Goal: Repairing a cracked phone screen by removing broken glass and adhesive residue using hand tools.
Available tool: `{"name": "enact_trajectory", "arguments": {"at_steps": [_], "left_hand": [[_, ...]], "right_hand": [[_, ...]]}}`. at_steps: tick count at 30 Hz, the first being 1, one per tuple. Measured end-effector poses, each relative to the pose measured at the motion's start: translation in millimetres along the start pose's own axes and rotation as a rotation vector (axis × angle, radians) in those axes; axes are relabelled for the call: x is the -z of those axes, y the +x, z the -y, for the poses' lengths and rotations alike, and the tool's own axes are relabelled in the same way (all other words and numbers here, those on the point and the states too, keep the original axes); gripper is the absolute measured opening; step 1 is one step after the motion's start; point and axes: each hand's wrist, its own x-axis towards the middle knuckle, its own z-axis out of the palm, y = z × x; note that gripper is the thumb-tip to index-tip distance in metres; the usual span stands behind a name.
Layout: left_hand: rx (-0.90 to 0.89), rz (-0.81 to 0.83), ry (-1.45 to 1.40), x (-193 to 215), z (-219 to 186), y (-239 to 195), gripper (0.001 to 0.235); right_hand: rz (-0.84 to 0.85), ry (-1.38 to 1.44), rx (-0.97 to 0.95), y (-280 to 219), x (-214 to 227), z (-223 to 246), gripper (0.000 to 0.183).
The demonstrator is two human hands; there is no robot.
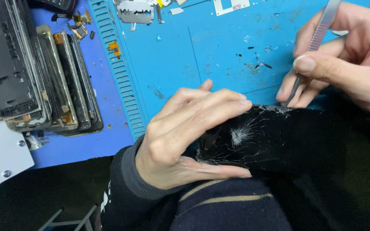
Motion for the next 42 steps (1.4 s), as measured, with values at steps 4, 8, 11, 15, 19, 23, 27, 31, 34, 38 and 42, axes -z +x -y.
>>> {"name": "enact_trajectory", "arguments": {"at_steps": [4, 8, 11, 15, 19, 23, 27, 31, 34, 38, 42], "left_hand": [[-0.007, -0.003, -0.006, 1.2, -1.1, 0.3, 0.073], [-0.018, -0.003, -0.033, 1.9, 0.2, -1.2, 0.073], [-0.012, -0.002, -0.034, 2.5, -0.2, -1.9, 0.074], [0.006, -0.012, -0.075, 3.3, 0.7, -3.4, 0.076], [0.036, -0.014, -0.091, 4.2, -0.1, -4.1, 0.08], [0.047, -0.016, -0.098, 5.4, -0.8, -4.0, 0.082], [0.031, -0.021, -0.086, 5.9, -0.6, -3.8, 0.082], [0.035, -0.033, -0.086, 5.7, -1.6, -3.9, 0.083], [0.04, -0.045, -0.105, 3.2, 1.9, -10.0, 0.082], [0.038, -0.069, -0.123, 2.8, 2.6, -11.4, 0.08], [-0.021, -0.126, -0.07, 4.3, -1.9, -11.4, 0.078]], "right_hand": [[0.103, -0.013, -0.061, 6.7, 6.2, -8.2, 0.015], [0.187, 0.028, -0.104, 9.9, 11.4, -14.8, 0.014], [0.204, 0.09, -0.098, 11.6, 12.8, -18.8, 0.012], [0.218, 0.13, -0.09, 13.2, 13.8, -22.1, 0.011], [0.264, 0.214, -0.044, 14.1, 15.8, -26.1, 0.013], [0.298, 0.239, -0.055, 14.7, 17.8, -30.6, 0.017], [0.297, 0.311, -0.06, 14.0, 14.4, -30.2, 0.018], [0.305, 0.49, -0.046, 10.2, 5.3, -21.5, 0.019], [0.304, 0.576, -0.025, 10.1, 1.5, -16.9, 0.019], [0.317, 0.639, -0.069, 10.4, 1.2, -18.9, 0.018], [0.34, 0.669, -0.054, 15.9, 3.7, -31.4, 0.019]]}}
